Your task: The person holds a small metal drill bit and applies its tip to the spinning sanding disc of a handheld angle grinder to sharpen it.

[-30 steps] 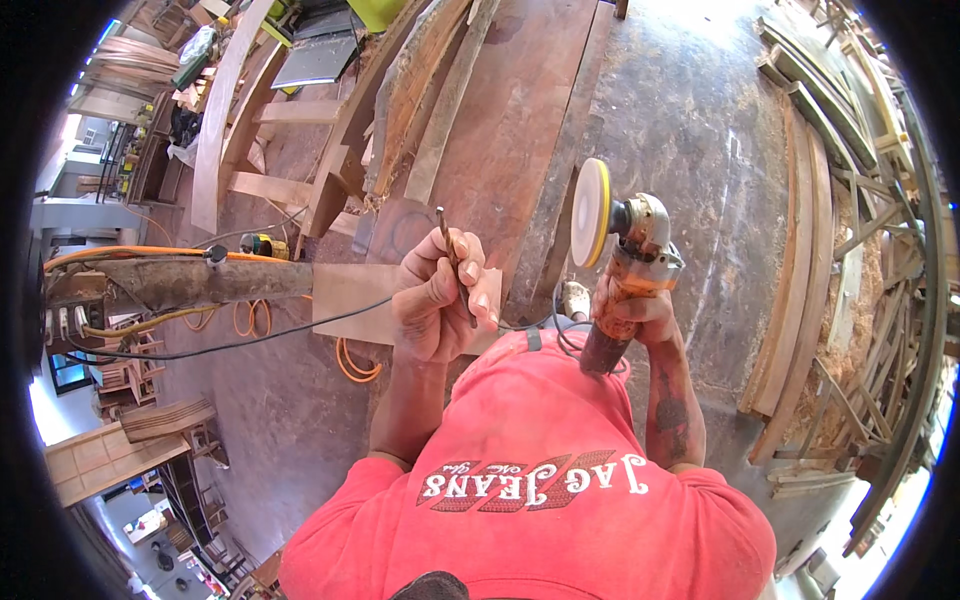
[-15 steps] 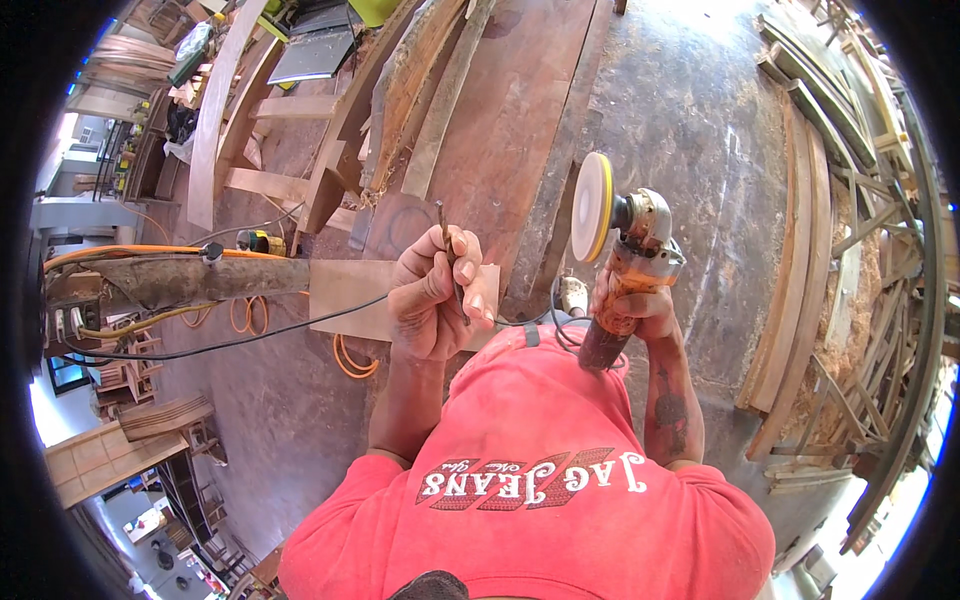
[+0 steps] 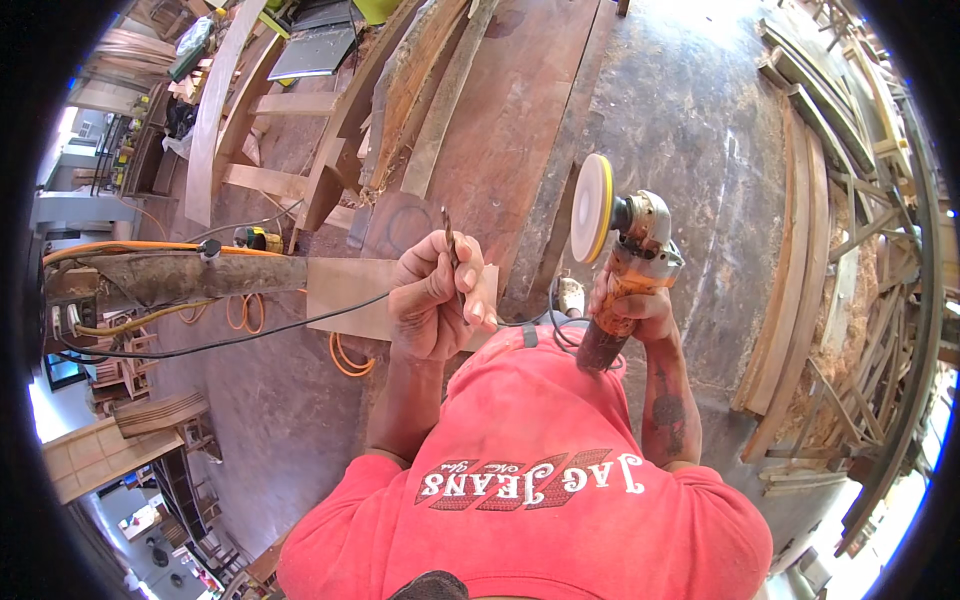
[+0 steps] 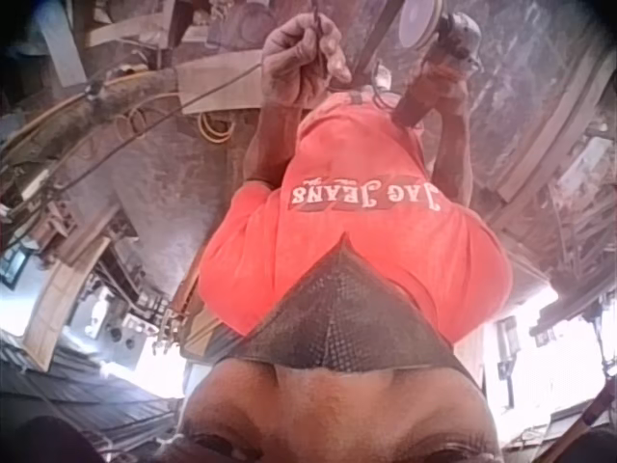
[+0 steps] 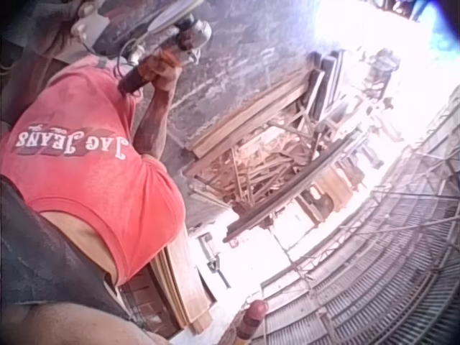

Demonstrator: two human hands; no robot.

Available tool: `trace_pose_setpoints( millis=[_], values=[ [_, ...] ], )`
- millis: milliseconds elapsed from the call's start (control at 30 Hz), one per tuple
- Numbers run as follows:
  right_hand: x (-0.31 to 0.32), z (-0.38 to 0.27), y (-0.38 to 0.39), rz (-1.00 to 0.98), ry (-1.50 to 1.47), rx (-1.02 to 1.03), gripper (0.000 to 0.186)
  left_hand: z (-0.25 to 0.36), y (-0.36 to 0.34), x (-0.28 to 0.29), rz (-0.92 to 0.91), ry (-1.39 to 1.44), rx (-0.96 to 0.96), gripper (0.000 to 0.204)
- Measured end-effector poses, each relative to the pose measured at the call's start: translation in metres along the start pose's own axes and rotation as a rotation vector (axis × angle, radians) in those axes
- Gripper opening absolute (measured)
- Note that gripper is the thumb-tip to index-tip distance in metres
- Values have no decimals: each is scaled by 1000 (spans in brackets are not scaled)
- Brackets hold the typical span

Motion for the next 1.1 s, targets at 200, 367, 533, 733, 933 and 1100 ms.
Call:
trace_pose_setpoints(
  millis=[200,367,533,733,933,1100],
  values=[
    [-1,-1,1,12,-1,5,58,-1,-1,0,0,-19,-3,20],
    [5,3,2,62,51,-40,55,0,0,3,14,-36,-13,20],
    [7,4,2,23,85,-38,53,2,2,17,152,-328,-77,19],
    [3,1,4,-56,-59,44,57,0,-3,18,177,-745,-143,16],
    [15,0,9,-65,-179,89,59,-9,-9,19,207,-964,-147,14],
    [26,-3,10,-111,-226,128,59,-19,-25,14,125,-1164,-173,17]
  ],
)
Point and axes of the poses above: each hand's wrist, its own y-axis away from the middle knuckle, its own x-axis out of the back of the hand, z = x × y, the point moved 9 cm from there along -y, towards the middle knuckle, and after that the axes turned 9 degrees about y, right-handed, at the moved point
